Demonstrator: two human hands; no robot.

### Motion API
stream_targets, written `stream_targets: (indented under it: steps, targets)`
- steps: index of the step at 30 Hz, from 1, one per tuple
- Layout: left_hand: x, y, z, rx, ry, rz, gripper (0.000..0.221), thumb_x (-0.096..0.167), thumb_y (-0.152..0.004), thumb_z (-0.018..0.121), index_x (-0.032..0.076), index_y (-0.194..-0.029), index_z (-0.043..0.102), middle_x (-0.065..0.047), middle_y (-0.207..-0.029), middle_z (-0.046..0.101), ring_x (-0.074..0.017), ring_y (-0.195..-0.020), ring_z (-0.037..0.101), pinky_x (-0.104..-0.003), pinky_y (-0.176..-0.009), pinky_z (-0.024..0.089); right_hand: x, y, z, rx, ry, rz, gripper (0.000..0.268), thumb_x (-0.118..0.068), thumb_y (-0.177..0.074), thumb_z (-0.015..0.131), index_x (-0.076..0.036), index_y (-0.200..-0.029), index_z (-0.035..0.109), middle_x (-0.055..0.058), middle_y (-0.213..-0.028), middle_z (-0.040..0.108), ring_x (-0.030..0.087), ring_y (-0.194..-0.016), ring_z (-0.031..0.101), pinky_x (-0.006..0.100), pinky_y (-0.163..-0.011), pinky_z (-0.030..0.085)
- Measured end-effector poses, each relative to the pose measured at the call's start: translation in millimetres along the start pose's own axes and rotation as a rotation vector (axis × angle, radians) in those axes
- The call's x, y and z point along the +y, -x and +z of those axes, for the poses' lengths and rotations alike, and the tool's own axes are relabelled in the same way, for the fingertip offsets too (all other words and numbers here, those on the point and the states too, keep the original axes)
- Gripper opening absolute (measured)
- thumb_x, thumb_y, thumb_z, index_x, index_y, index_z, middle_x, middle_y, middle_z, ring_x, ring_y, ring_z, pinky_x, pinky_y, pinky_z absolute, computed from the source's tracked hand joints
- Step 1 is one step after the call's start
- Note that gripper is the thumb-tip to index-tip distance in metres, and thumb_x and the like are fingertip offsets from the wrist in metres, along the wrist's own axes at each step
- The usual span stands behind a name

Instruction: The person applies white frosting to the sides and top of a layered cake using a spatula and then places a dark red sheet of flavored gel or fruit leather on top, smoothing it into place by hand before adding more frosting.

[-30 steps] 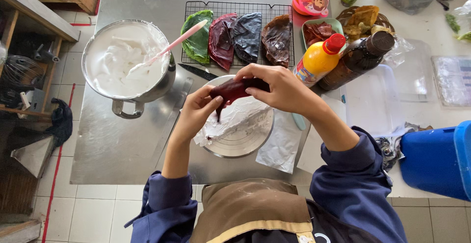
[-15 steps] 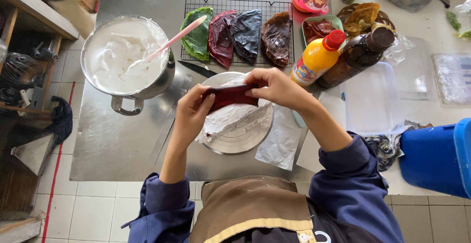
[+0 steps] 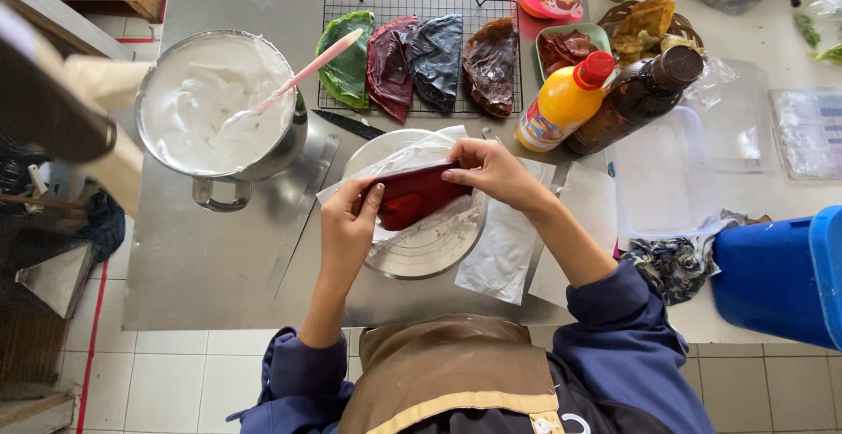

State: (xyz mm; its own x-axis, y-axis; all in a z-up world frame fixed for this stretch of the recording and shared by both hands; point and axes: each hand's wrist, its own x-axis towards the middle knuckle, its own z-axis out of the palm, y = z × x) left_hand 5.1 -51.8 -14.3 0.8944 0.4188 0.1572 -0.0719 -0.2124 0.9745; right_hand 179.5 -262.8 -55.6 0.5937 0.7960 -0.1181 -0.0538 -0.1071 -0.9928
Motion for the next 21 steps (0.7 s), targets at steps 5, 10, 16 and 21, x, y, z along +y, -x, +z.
stream_targets:
  steps: [5,10,16,21]
  targets:
    - [-6,-1,5,0.073,-0.096,-0.031,0.015,0.009,-0.1,0.067,-0.002,-0.11,0.072,-0.009,-0.083,0.074,-0.0099,-0.073,0.067,-0.025,-0.068,0.054,5,3,0,0.118,0.144,-0.082,0.009,-0.009,-0.098,0.072,-0.003,-0.099,0.066,-0.008,-0.085,0.058,0.001,-0.078,0.049,0.021,-0.068,0.042]
    - [-2,2,7,0.104,-0.133,0.053,0.015,0.007,-0.099,0.068,0.0,-0.111,0.073,-0.011,-0.089,0.076,-0.0126,-0.077,0.072,-0.026,-0.069,0.056,-6,8,13,0.264,0.258,-0.181,0.009,-0.008,-0.097,0.07,-0.003,-0.103,0.066,-0.004,-0.086,0.066,0.004,-0.079,0.058,0.022,-0.07,0.048]
    - [1,8,8,0.179,-0.297,0.21,0.014,0.005,-0.097,0.071,0.002,-0.111,0.073,-0.012,-0.094,0.076,-0.0175,-0.077,0.074,-0.028,-0.07,0.056,-22,24,35,0.478,0.641,-0.615,0.011,-0.003,-0.097,0.071,-0.004,-0.106,0.065,0.01,-0.091,0.07,0.021,-0.076,0.069,0.031,-0.068,0.053]
    - [1,15,0,0.159,-0.256,0.183,0.012,0.004,-0.096,0.072,0.003,-0.108,0.074,-0.01,-0.092,0.078,-0.0163,-0.081,0.076,-0.027,-0.07,0.058,-32,29,40,0.539,0.819,-0.77,0.015,-0.001,-0.096,0.074,-0.004,-0.106,0.064,0.009,-0.083,0.067,0.025,-0.067,0.065,0.036,-0.06,0.049]
